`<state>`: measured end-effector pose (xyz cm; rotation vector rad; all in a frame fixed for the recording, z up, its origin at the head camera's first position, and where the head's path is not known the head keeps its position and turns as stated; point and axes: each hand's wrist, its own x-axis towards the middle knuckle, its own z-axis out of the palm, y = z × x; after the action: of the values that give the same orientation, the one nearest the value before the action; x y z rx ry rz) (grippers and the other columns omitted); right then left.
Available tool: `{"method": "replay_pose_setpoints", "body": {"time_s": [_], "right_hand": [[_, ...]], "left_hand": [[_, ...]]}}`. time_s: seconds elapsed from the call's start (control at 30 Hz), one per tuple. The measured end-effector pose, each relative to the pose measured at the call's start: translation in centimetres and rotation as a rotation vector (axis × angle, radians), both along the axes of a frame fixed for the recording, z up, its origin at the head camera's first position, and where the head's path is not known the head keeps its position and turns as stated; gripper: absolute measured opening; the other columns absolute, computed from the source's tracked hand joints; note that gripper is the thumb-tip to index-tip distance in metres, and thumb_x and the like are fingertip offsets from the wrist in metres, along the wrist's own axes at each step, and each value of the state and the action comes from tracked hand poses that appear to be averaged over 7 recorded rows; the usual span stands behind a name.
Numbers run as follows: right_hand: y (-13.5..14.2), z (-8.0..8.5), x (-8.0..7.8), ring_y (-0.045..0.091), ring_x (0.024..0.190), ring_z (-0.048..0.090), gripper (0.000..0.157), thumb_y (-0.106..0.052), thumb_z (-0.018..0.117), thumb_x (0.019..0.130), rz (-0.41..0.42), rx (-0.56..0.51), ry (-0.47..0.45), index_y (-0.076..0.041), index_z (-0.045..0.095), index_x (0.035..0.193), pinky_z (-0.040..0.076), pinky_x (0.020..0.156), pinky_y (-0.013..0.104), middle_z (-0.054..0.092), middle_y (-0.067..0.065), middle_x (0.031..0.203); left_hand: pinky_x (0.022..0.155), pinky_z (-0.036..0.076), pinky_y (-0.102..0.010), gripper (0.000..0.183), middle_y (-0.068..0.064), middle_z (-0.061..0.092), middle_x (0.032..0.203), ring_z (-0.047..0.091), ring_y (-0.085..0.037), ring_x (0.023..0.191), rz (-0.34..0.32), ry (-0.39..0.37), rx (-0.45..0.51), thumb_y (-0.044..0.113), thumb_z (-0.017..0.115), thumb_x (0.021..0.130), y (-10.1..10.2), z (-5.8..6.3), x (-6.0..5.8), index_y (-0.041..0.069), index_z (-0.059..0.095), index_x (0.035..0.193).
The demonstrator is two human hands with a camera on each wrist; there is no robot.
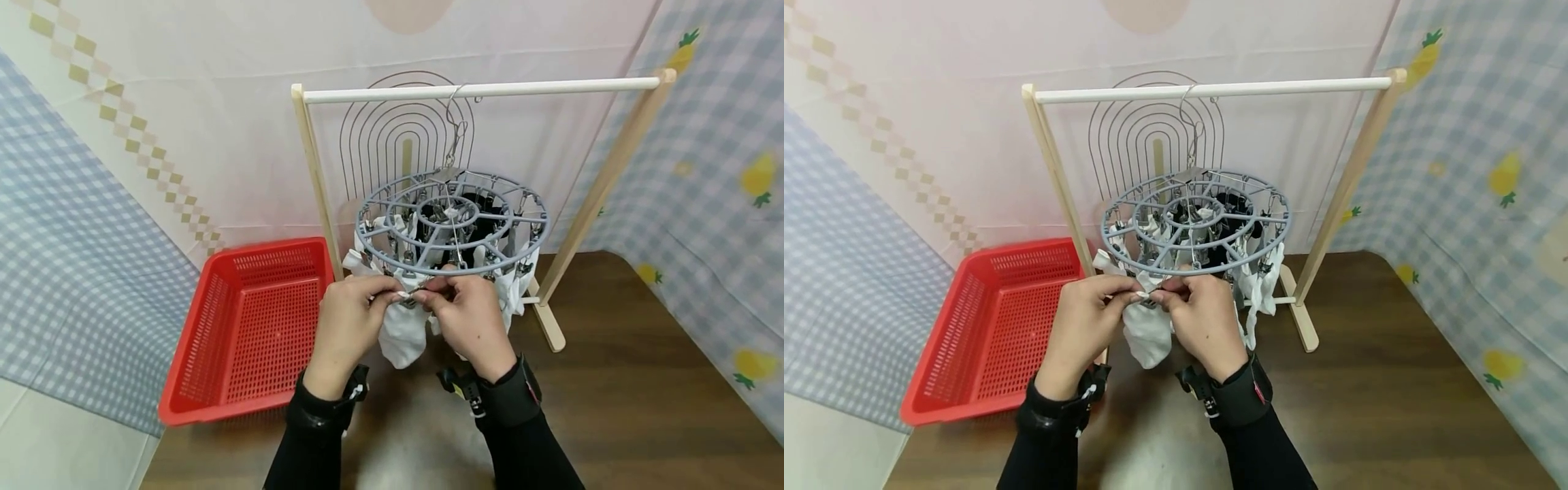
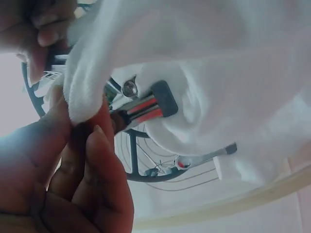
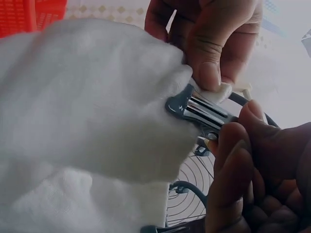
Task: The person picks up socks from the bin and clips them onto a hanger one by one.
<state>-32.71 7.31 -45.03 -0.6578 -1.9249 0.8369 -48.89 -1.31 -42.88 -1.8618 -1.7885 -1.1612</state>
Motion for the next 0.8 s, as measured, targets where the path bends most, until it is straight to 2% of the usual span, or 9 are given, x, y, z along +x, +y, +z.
{"method": "replay_pose_setpoints", "body": {"time_s": [0.2, 0.3, 0.43, 0.57, 0.7, 0.8], "right_hand": [[-0.1, 0.1, 0.4, 0.005, 0.059, 0.059, 0.006, -0.023, 0.072, 0.089, 0.018, -0.016, -0.050, -0.017, 0.073, 0.090, 0.046, 0.048, 0.035, 0.070, -0.003, 0.072], [0.3, 0.4, 0.4, 0.005, 0.063, 0.060, 0.008, -0.023, 0.072, 0.089, 0.027, 0.000, -0.087, -0.017, 0.072, 0.094, 0.049, 0.052, 0.035, 0.071, -0.002, 0.079], [0.6, 0.2, 1.0, 0.004, 0.075, 0.060, 0.023, -0.032, 0.072, 0.089, 0.062, 0.007, -0.168, -0.018, 0.068, 0.106, 0.054, 0.066, 0.032, 0.069, -0.001, 0.094], [0.4, -1.1, 2.1, -0.001, 0.077, 0.060, 0.039, -0.042, 0.072, 0.086, 0.090, 0.015, -0.256, -0.017, 0.066, 0.116, 0.055, 0.069, 0.026, 0.070, -0.006, 0.092], [0.4, -2.6, 4.0, -0.005, 0.074, 0.058, 0.027, -0.044, 0.069, 0.088, 0.144, 0.147, -0.325, -0.026, 0.067, 0.109, 0.054, 0.066, 0.026, 0.068, -0.015, 0.085], [0.8, -4.1, 5.6, -0.005, 0.081, 0.057, 0.020, -0.046, 0.065, 0.091, 0.139, 0.286, -0.353, -0.033, 0.067, 0.106, 0.053, 0.070, 0.027, 0.068, -0.017, 0.092]], "left_hand": [[0.065, 0.053, -0.035, 0.005, 0.006, 0.065, 0.088, 0.059, -0.007, 0.083, 0.035, -0.039, 0.015, 0.024, 0.078, 0.081, -0.2, 0.0, 0.5, 0.021, 0.079, 0.084], [0.065, 0.053, -0.036, 0.006, 0.006, 0.065, 0.089, 0.059, -0.008, 0.084, 0.032, -0.031, 0.021, 0.026, 0.077, 0.081, 0.2, 0.2, 0.4, 0.021, 0.079, 0.084], [0.064, 0.053, -0.035, 0.007, 0.005, 0.064, 0.088, 0.059, -0.008, 0.082, 0.018, -0.023, 0.011, 0.026, 0.077, 0.081, 0.7, -0.2, -0.1, 0.021, 0.078, 0.086], [0.063, 0.053, -0.033, 0.006, 0.007, 0.066, 0.087, 0.058, -0.005, 0.080, 0.018, -0.018, -0.039, 0.024, 0.076, 0.083, 0.5, -1.4, -0.6, 0.022, 0.077, 0.089], [0.063, 0.052, -0.034, 0.008, 0.008, 0.068, 0.091, 0.058, -0.005, 0.080, 0.038, -0.003, -0.059, 0.024, 0.076, 0.085, 0.1, -2.1, -1.1, 0.023, 0.076, 0.093], [0.063, 0.052, -0.035, 0.009, 0.007, 0.068, 0.093, 0.059, -0.007, 0.080, 0.054, 0.026, -0.061, 0.026, 0.076, 0.086, -0.1, -2.4, -1.8, 0.023, 0.075, 0.095]]}}
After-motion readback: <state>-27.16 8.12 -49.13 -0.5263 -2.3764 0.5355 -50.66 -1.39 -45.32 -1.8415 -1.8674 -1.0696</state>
